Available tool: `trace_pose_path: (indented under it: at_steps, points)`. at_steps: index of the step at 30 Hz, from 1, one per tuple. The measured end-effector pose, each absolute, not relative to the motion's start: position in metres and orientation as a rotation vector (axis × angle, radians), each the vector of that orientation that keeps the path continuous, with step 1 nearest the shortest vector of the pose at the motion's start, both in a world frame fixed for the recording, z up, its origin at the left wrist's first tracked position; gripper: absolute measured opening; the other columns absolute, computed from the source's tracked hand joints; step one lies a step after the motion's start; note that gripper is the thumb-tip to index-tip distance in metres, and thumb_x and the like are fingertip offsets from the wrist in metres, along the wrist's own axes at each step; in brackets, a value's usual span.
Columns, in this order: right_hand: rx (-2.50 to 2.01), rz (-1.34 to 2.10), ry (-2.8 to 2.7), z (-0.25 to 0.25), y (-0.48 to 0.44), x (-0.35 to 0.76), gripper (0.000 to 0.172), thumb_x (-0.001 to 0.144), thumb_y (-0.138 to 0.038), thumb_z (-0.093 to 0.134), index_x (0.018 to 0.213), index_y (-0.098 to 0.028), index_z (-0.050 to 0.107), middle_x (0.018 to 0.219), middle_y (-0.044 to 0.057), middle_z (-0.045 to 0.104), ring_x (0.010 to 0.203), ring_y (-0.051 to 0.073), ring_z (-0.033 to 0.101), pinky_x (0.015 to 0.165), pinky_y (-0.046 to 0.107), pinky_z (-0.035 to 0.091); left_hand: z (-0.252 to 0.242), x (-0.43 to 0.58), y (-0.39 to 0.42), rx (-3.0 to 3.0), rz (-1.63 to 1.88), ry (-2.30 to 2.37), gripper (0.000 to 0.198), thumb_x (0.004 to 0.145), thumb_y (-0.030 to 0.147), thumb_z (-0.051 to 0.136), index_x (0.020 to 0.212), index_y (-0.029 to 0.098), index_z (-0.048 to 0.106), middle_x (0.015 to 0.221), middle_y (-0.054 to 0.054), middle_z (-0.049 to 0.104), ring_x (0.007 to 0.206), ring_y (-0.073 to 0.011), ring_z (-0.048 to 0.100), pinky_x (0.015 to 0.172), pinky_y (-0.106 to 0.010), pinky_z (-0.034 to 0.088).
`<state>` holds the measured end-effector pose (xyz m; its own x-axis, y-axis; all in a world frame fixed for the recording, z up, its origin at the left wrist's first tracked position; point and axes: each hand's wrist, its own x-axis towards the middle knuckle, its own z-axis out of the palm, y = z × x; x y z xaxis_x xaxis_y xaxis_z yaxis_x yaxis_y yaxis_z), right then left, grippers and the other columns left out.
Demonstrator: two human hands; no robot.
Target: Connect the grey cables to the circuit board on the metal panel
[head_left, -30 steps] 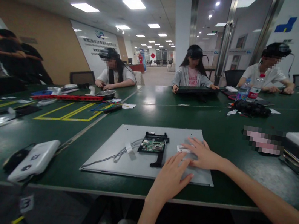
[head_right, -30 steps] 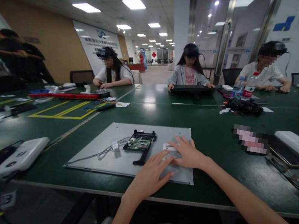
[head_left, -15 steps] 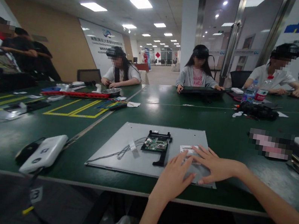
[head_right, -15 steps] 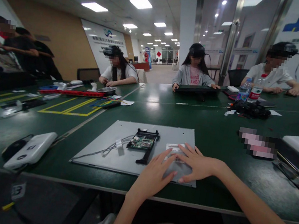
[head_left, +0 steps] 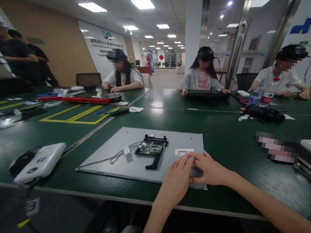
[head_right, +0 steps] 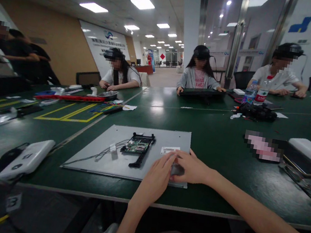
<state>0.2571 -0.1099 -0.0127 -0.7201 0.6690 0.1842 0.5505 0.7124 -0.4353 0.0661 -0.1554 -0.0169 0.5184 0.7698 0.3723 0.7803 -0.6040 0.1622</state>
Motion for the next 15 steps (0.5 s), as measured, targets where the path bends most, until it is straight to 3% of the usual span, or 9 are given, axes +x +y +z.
trace_pose_path:
  at_steps: [5,10,15]
  points:
    - [-0.975,0.454,-2.657,-0.011,-0.108,0.250,0.067,0.086,-0.055,0.057,0.144,-0.022,0.046,0.155,0.016,0.036,0.142,0.038,0.028,0.112,0.068,0.008,-0.021,0.067,-0.154,-2.653,-0.636,-1.424,0.063,0.083,-0.001,0.037,0.144,0.017,0.037,0.149,-0.013,0.043,0.137,-0.0231,0.041,0.112,-0.043,0.036]
    - [-0.865,0.462,-2.760,-0.015,-0.101,0.244,0.064,0.095,-0.051,0.043,0.149,-0.017,0.038,0.157,0.019,0.029,0.145,0.037,0.022,0.112,0.068,0.011,-0.021,0.070,-0.155,-2.607,-0.637,-1.445,0.059,0.087,0.001,0.035,0.144,0.015,0.037,0.149,-0.014,0.043,0.141,-0.0231,0.036,0.113,-0.043,0.035]
    - [-0.838,0.429,-2.780,-0.026,-0.090,0.230,0.064,0.093,-0.038,0.049,0.152,-0.019,0.032,0.159,0.018,0.024,0.146,0.034,0.020,0.115,0.064,0.010,-0.017,0.071,-0.157,-2.599,-0.670,-1.404,0.056,0.089,0.005,0.036,0.144,0.013,0.037,0.150,-0.014,0.042,0.143,-0.0236,0.031,0.115,-0.046,0.031]
